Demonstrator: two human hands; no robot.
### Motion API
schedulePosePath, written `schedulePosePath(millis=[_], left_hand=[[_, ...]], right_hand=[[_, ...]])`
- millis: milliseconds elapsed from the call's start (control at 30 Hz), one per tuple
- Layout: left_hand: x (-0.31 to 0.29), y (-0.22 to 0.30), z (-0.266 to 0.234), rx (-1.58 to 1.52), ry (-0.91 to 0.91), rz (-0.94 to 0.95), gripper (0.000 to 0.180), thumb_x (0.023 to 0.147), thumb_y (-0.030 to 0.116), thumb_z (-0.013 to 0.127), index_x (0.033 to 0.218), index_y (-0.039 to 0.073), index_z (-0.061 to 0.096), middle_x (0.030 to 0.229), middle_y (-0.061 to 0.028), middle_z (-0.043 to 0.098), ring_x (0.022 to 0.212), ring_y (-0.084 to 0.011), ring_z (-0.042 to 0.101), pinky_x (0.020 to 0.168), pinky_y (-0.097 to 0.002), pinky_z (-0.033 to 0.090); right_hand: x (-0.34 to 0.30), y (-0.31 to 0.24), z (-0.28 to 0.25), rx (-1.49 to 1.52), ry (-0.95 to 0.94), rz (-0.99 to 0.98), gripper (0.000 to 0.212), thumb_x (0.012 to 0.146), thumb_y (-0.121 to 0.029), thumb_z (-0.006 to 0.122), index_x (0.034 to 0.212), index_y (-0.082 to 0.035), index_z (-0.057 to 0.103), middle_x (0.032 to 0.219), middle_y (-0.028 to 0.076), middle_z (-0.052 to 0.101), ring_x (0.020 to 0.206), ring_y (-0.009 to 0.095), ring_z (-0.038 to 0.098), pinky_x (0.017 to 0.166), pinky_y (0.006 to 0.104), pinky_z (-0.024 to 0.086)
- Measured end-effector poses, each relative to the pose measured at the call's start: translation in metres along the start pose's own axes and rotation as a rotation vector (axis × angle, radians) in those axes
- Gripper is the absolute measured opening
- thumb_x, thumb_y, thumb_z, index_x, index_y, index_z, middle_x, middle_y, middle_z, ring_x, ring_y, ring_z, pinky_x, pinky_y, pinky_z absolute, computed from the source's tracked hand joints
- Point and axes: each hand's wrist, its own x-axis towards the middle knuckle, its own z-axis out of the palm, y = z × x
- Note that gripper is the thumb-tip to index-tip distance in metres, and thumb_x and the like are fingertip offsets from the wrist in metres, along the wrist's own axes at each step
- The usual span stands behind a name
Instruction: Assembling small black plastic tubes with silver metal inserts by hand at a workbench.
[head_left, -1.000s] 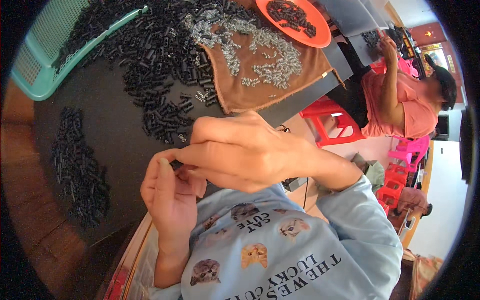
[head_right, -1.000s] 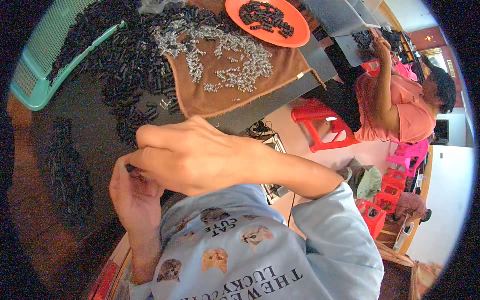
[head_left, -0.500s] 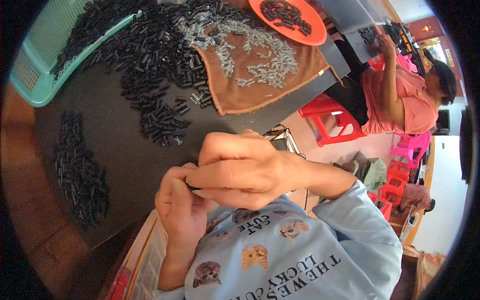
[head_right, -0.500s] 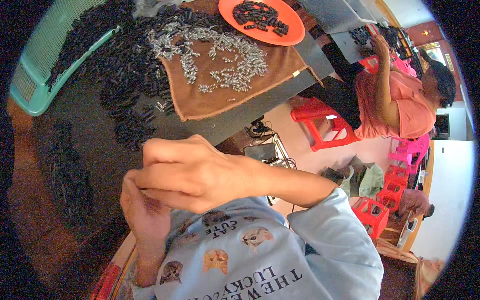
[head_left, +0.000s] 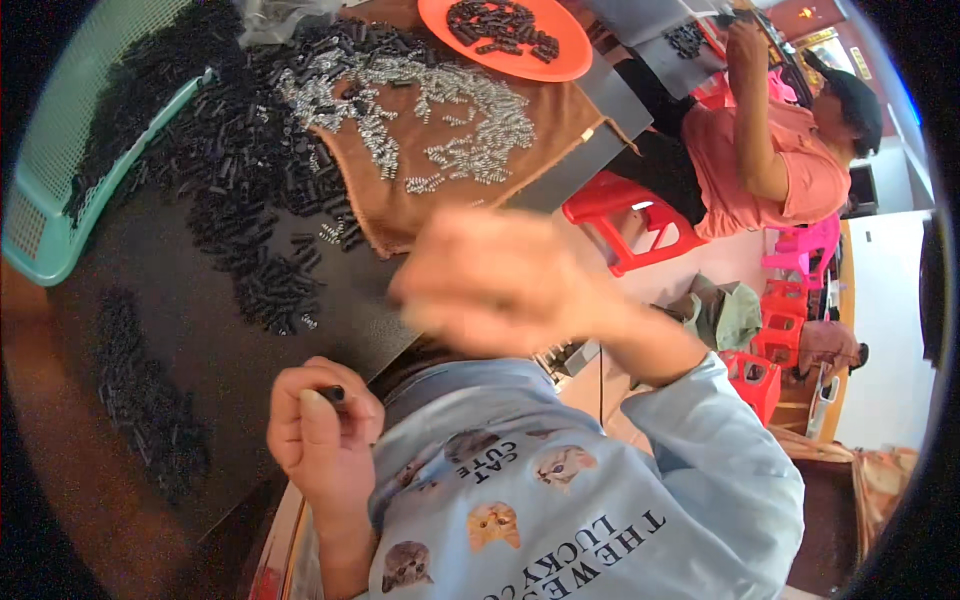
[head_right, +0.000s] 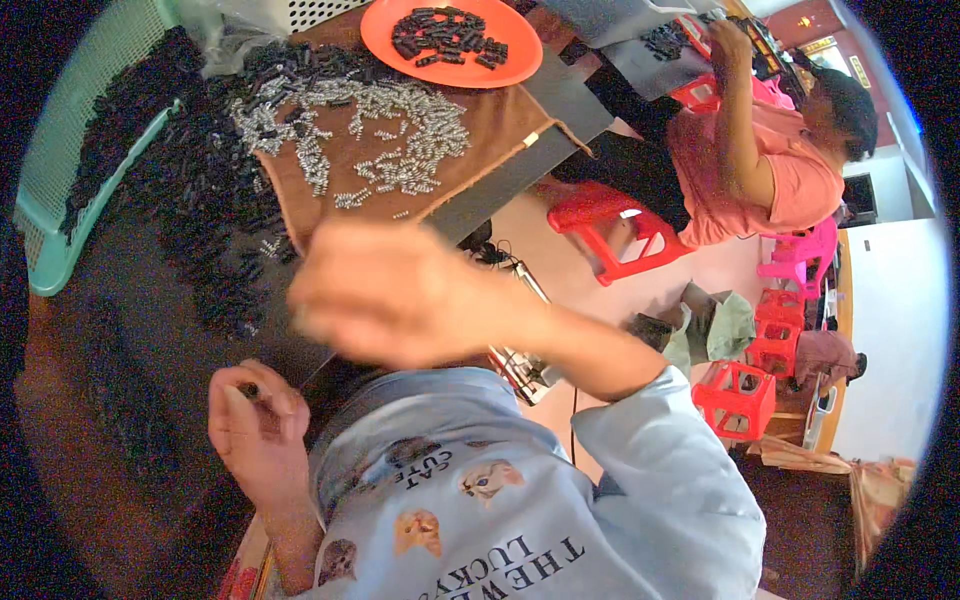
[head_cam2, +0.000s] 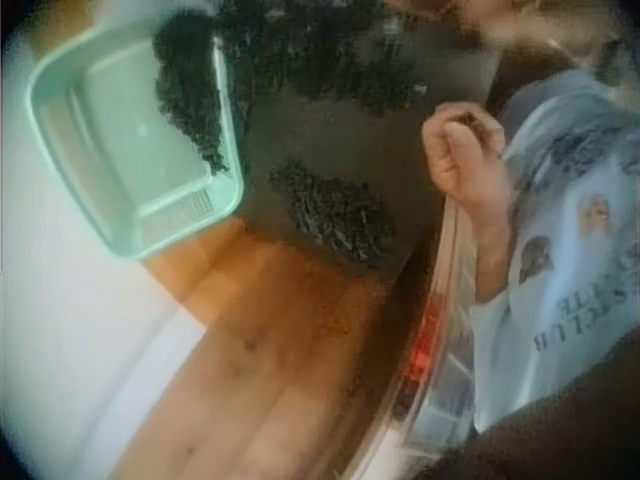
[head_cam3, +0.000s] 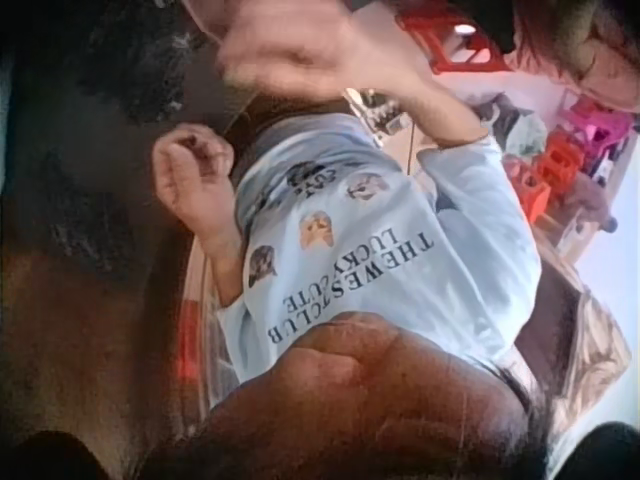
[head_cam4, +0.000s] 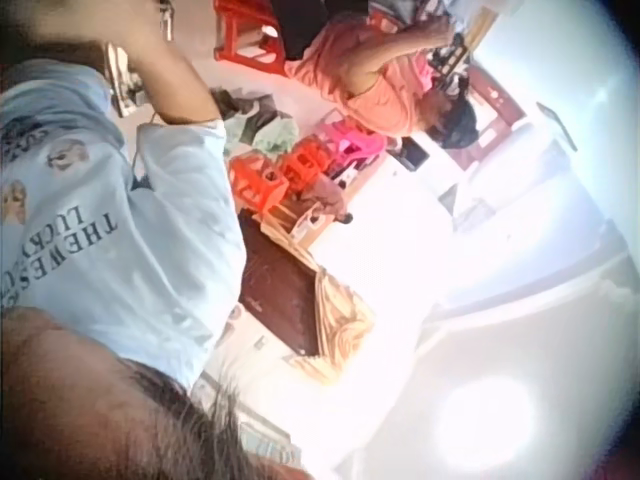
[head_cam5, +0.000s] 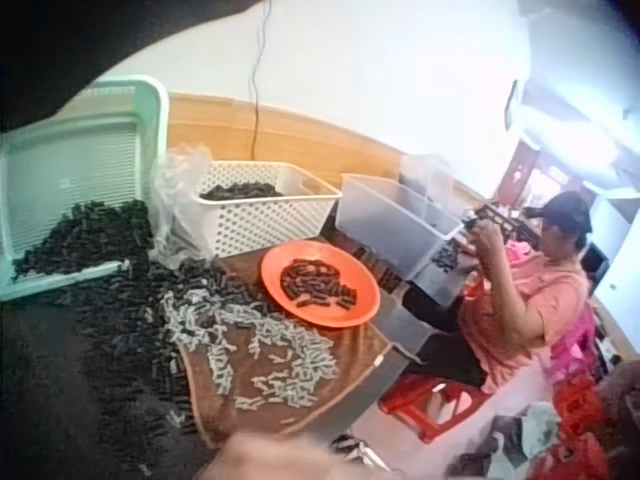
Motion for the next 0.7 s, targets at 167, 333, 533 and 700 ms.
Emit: schedulePosePath(millis=[167,333,533,700], left_hand=[[0.004,-0.002,-0.004,-0.007,-0.037,0.026,0.022,0.100,0.022,0.048,0.094,0.001,0.050,0.079,-0.0094,0.052,0.057,-0.0096,0.041,0.049,-0.0234,0.036],[0.005,0.002,0.002,0.019,0.038,-0.001,0.021,0.099,0.022,0.050,0.096,0.001,0.051,0.080,-0.0093,0.052,0.057,-0.0095,0.042,0.050,-0.0231,0.036],[0.008,0.001,0.003,-0.003,0.038,-0.001,0.021,0.100,0.021,0.047,0.097,0.001,0.050,0.079,-0.0092,0.051,0.057,-0.0094,0.041,0.050,-0.0226,0.036],[0.011,0.001,0.001,-0.018,0.037,0.026,0.025,0.102,0.023,0.041,0.095,0.001,0.049,0.076,-0.0091,0.050,0.055,-0.0098,0.039,0.049,-0.0233,0.034]], right_hand=[[-0.011,0.043,-0.061,-0.379,-0.127,0.221,0.015,0.082,-0.005,0.062,0.095,0.001,0.061,0.083,0.016,0.056,0.078,0.035,0.059,0.068,0.0419,0.048],[-0.003,0.039,-0.071,-0.361,-0.251,0.221,0.019,0.079,-0.004,0.061,0.098,-0.002,0.061,0.085,0.015,0.055,0.081,0.037,0.060,0.068,0.0451,0.048],[-0.005,0.029,-0.068,-0.474,-0.418,0.227,0.014,0.079,-0.001,0.065,0.092,-0.001,0.060,0.087,0.011,0.056,0.074,0.033,0.059,0.062,0.0406,0.048],[-0.006,0.026,-0.065,-0.580,-0.483,0.212,0.013,0.076,-0.010,0.063,0.083,-0.002,0.055,0.079,0.013,0.053,0.073,0.034,0.061,0.062,0.0442,0.051]])
